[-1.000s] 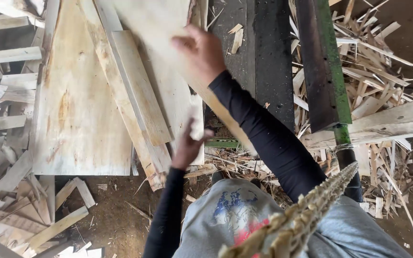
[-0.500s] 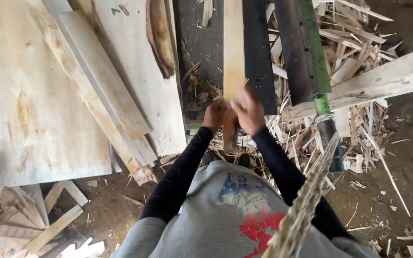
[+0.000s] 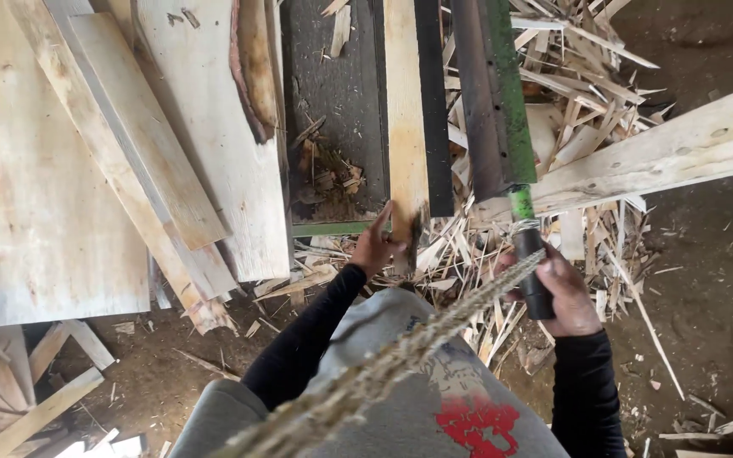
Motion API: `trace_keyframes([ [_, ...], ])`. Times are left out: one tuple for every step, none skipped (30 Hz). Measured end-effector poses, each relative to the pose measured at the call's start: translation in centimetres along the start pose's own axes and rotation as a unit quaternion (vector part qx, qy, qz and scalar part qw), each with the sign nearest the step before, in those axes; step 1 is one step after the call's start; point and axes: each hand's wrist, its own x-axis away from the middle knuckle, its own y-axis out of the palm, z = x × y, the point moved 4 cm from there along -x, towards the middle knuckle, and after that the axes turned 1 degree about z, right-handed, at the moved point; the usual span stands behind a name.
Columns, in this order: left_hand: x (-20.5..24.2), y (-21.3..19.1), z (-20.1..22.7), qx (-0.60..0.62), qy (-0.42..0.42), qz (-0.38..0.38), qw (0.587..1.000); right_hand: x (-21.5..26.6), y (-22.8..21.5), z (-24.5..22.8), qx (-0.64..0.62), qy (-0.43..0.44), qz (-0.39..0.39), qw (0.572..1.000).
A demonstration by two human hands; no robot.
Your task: Stripping bark from wooden planks using a large lever-operated blade.
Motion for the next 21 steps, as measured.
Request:
trace_keyframes([
  [-1.6, 0.8, -0.4, 0.003, 0.001, 0.001, 1.0, -0.1, -0.2, 0.0, 0.003, 0.0, -0.001, 1.0],
  [-3.4, 1.3, -0.1, -0.01, 0.058, 0.025, 0.998, -0.5, -0.5, 0.1, 0.081, 0.01, 0.013, 0.997],
  [-5.3, 1.8, 0.2, -0.023, 0.115, 0.048, 0.992, -0.9, -0.8, 0.1, 0.158, 0.019, 0.026, 0.987],
  [-6.3, 2.2, 0.5, -0.019, 0.116, 0.051, 0.992, -0.8, 0.1, -0.2, 0.163, 0.02, 0.024, 0.986],
  [-7.4, 2.7, 0.8, -0.027, 0.11, 0.055, 0.992, -0.7, 0.9, -0.6, 0.22, 0.006, 0.046, 0.974],
  [-8.4, 3.3, 1.0, -0.034, 0.105, 0.057, 0.992, -0.4, 1.6, -0.9, 0.276, -0.007, 0.069, 0.959],
  [-9.0, 3.5, 1.8, -0.031, 0.105, 0.057, 0.992, -0.3, 1.5, -0.6, 0.28, -0.006, 0.069, 0.958],
  [-9.6, 3.5, 2.6, -0.07, 0.088, 0.065, 0.992, -0.3, 1.3, -0.3, 0.305, 0.004, 0.094, 0.948],
  [-10.1, 3.5, 3.4, -0.109, 0.07, 0.073, 0.989, -0.2, 1.1, -0.1, 0.329, 0.013, 0.119, 0.937],
  [-10.4, 3.5, 4.1, -0.106, 0.071, 0.072, 0.989, -0.3, 0.8, 0.5, 0.332, 0.013, 0.12, 0.935],
  [-10.8, 3.6, 4.4, -0.076, 0.029, 0.064, 0.995, -0.4, 0.4, 1.1, 0.356, 0.015, 0.127, 0.926],
  [-11.3, 3.4, 4.8, -0.046, -0.011, 0.057, 0.997, -0.8, 0.1, 1.6, 0.381, 0.015, 0.133, 0.915],
  [-13.0, 3.7, 3.8, -0.043, -0.009, 0.057, 0.997, -1.2, -0.7, 2.3, 0.384, 0.013, 0.133, 0.914],
  [-14.3, 3.8, 2.8, -0.087, 0.053, 0.084, 0.991, -1.4, -1.3, 3.0, 0.41, -0.016, 0.125, 0.903],
  [-15.5, 3.9, 1.8, -0.132, 0.115, 0.11, 0.978, -1.7, -1.8, 3.7, 0.435, -0.044, 0.118, 0.891],
  [-15.9, 3.7, 1.8, -0.13, 0.113, 0.112, 0.979, -1.9, -2.3, 4.2, 0.438, -0.043, 0.114, 0.891],
  [-16.2, 3.6, 1.8, -0.124, 0.119, 0.113, 0.979, -2.1, -2.8, 4.7, 0.444, -0.044, 0.115, 0.887],
  [-16.5, 3.6, 1.8, -0.118, 0.124, 0.111, 0.979, -2.1, -3.3, 5.2, 0.45, -0.044, 0.118, 0.884],
  [-16.1, 3.5, 2.2, -0.116, 0.121, 0.112, 0.979, -2.1, -2.7, 4.8, 0.452, -0.042, 0.117, 0.883],
  [-16.0, 3.6, 2.7, -0.114, 0.107, 0.105, 0.982, -2.0, -2.2, 4.5, 0.452, -0.027, 0.131, 0.882],
  [-15.7, 3.6, 3.2, -0.113, 0.092, 0.097, 0.985, -1.9, -1.7, 4.1, 0.452, -0.012, 0.144, 0.88],
])
